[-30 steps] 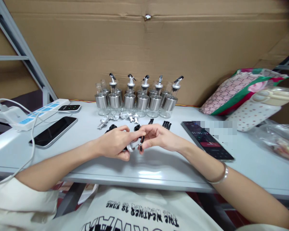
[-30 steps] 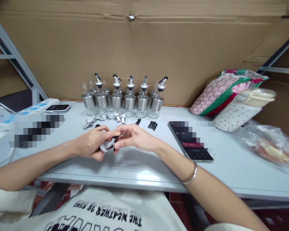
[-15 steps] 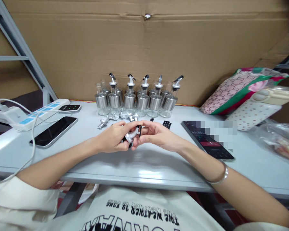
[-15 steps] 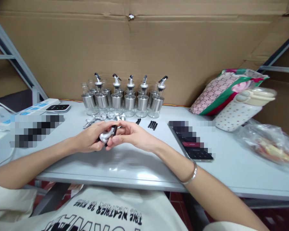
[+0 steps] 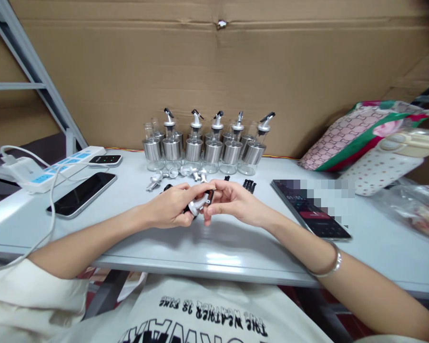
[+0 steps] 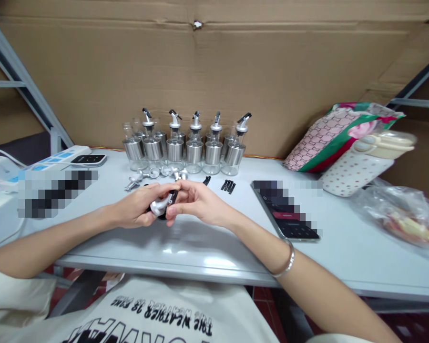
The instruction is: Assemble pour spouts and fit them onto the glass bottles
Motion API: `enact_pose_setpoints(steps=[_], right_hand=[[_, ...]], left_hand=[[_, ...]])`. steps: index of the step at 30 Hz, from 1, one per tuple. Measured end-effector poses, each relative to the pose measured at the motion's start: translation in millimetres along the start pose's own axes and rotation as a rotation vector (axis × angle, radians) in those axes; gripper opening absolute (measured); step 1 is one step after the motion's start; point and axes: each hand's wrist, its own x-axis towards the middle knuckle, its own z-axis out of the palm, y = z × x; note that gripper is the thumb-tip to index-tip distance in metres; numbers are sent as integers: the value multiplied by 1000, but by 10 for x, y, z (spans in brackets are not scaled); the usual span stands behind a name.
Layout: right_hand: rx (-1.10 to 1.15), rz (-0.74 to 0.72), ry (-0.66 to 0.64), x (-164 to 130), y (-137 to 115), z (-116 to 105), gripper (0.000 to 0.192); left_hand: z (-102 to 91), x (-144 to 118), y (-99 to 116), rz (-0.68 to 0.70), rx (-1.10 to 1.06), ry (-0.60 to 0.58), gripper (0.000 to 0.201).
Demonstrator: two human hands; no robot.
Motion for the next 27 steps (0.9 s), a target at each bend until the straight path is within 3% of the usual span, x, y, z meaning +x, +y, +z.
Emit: enact_pose_setpoints(steps=[10, 17, 27], right_hand=[[-47, 10, 17, -11, -8, -4, 26], [-51, 111, -22, -10, -17, -65, 27], [98, 106, -84, -3, 57, -132, 36]], left_hand=[[3, 0, 19, 36, 39, 18, 71], [-21, 12, 30, -1, 35, -65, 64], [-51, 24, 49, 57, 86, 36, 66]])
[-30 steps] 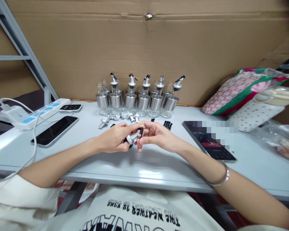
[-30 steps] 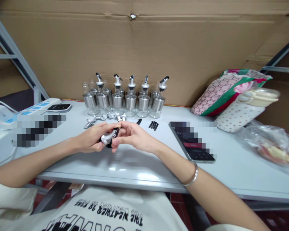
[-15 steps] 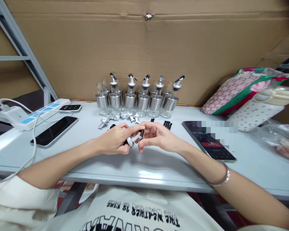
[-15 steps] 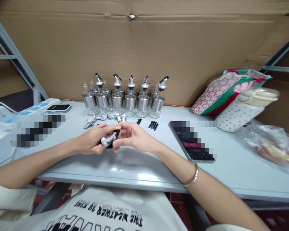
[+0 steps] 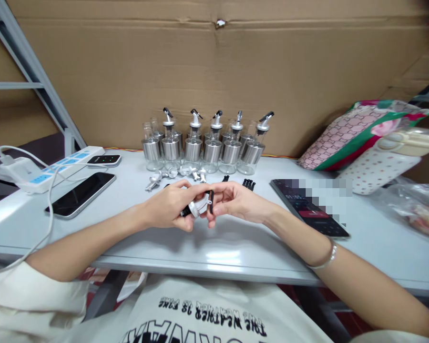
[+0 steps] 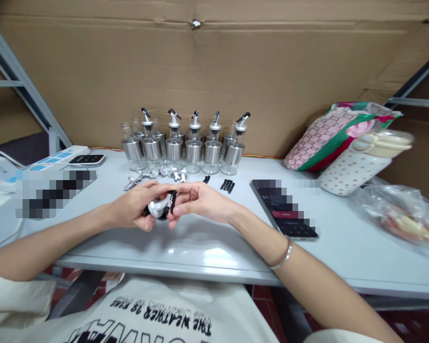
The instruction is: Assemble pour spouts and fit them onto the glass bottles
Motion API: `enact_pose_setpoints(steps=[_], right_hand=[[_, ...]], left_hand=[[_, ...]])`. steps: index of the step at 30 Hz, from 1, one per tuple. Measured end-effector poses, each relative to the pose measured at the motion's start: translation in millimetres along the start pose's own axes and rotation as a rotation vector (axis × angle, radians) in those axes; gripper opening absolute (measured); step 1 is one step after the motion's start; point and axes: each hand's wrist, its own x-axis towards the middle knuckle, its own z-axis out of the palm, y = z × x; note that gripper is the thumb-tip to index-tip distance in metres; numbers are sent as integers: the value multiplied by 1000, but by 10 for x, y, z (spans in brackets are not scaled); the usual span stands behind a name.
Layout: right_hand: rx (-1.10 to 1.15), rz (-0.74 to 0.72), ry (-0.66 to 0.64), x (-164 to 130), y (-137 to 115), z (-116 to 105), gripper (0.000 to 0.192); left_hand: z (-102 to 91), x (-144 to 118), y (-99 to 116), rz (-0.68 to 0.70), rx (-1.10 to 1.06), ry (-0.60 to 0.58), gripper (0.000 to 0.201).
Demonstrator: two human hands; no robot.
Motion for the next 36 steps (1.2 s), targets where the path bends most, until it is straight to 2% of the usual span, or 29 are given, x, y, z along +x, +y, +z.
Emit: enact_pose_setpoints(steps=[10, 15, 21, 26, 32, 36], right_hand=[[-112, -73, 109, 13, -11, 55, 25], [-155, -127, 110, 18, -17, 87, 26], [-193, -145, 120, 16, -2, 84, 28], [-199, -148, 136, 15, 10, 98, 29], [-112, -191, 179, 34, -9, 125, 28], [10, -194, 198, 27, -54, 106, 29]], left_hand=[[87, -46, 12, 43, -54, 13, 64], [93, -37, 24, 64, -86, 54, 58], [127, -59, 4, 46, -107, 13, 61], [166, -71, -9, 59, -130, 51, 61], [141, -42, 20, -21, -139, 113, 64], [61, 11, 40, -112, 5, 181, 48]])
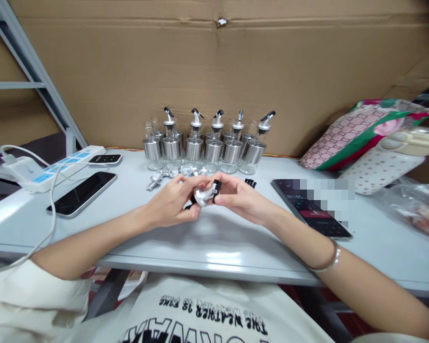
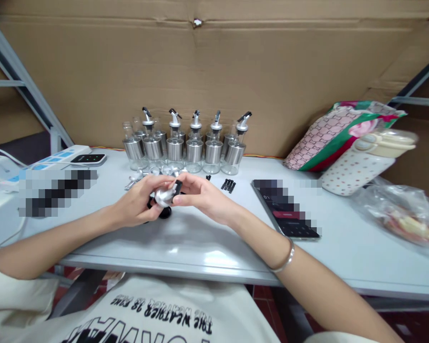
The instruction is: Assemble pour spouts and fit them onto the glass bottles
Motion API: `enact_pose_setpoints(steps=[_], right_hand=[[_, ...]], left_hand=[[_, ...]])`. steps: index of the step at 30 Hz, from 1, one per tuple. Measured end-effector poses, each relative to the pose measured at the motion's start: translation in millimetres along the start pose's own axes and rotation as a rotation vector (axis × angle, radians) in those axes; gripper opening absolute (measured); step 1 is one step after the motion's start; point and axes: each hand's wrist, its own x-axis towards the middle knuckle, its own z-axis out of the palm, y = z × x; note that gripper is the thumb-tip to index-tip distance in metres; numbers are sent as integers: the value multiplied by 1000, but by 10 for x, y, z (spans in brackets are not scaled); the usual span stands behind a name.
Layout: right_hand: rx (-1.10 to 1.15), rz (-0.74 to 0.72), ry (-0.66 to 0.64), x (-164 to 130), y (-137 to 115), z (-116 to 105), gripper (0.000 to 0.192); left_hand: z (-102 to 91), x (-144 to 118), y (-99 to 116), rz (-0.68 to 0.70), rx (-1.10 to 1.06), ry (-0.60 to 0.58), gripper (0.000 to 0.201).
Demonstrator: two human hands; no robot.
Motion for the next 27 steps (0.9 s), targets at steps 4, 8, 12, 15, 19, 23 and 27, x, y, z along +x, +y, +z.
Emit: enact_pose_setpoints(steps=[4, 8, 12, 15, 19, 23, 27], right_hand=[[108, 36, -26, -22, -22, -1, 28], [-71, -42, -65, -42, -61, -1, 22], [-408, -71, 12, -37, -133, -56, 18], [-567, -57, 43, -33, -141, -83, 31], [-541, 22, -17, -47, -79, -54, 44], [-432, 58, -45, -58, -34, -17, 43], [-389, 31, -38, -50, -38, -13, 34]], left_hand=[[-43, 21, -42, -3, 104, 50, 37], [-71, 16, -117, 151, 104, 102, 39], [-81, 7, -147, 213, 169, 129, 32], [-69, 8, -123, 216, 222, 99, 28], [-48, 35, -46, 217, 196, 84, 16], [-39, 56, -3, 199, 179, 107, 12], [-31, 48, -21, 195, 183, 106, 14]])
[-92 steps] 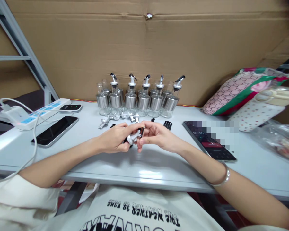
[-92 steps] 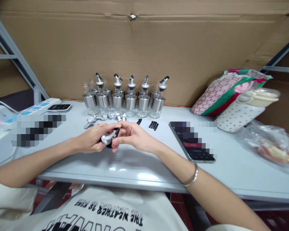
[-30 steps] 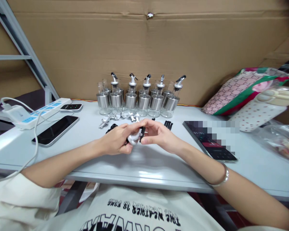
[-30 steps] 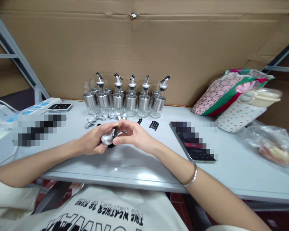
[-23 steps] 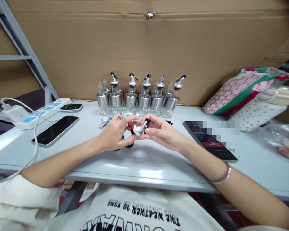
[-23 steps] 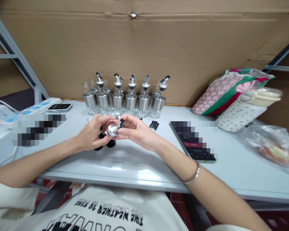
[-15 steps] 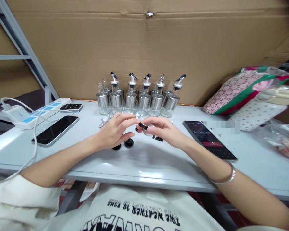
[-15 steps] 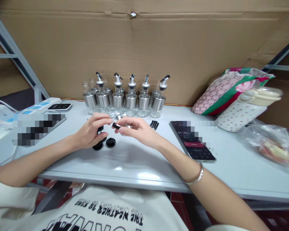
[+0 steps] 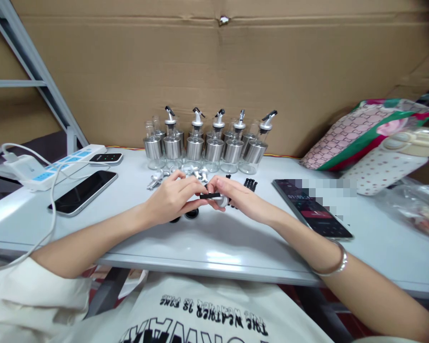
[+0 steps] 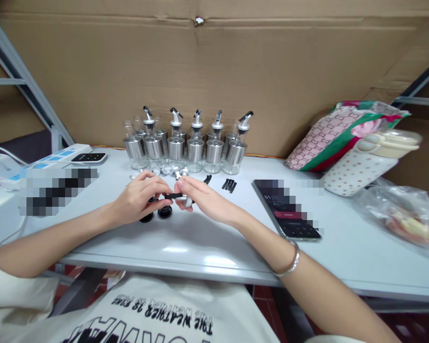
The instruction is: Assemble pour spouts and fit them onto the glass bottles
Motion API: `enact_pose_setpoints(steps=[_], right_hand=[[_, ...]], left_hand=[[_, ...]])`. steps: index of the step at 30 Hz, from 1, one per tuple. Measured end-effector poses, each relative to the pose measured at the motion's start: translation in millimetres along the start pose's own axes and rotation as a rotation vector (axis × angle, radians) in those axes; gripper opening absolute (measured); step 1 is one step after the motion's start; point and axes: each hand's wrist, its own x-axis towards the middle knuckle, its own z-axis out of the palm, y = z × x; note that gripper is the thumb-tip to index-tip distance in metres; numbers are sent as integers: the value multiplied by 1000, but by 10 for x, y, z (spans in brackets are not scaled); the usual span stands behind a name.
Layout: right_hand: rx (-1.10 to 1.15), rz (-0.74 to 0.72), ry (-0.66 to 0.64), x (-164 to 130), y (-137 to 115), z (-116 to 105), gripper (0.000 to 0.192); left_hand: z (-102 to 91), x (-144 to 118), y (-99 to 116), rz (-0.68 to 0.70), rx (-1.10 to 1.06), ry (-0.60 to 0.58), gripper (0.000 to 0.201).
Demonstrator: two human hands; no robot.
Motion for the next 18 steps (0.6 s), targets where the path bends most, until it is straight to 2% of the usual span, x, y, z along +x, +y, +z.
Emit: enact_pose_setpoints(steps=[9, 18], right_hand=[[52, 10, -69, -10, 17, -22, 20], [37, 28, -81, -21, 14, -22, 14]], left_hand=[[-36, 10, 1, 70, 27, -29, 18], [-20, -17, -23, 65, -2, -36, 14]])
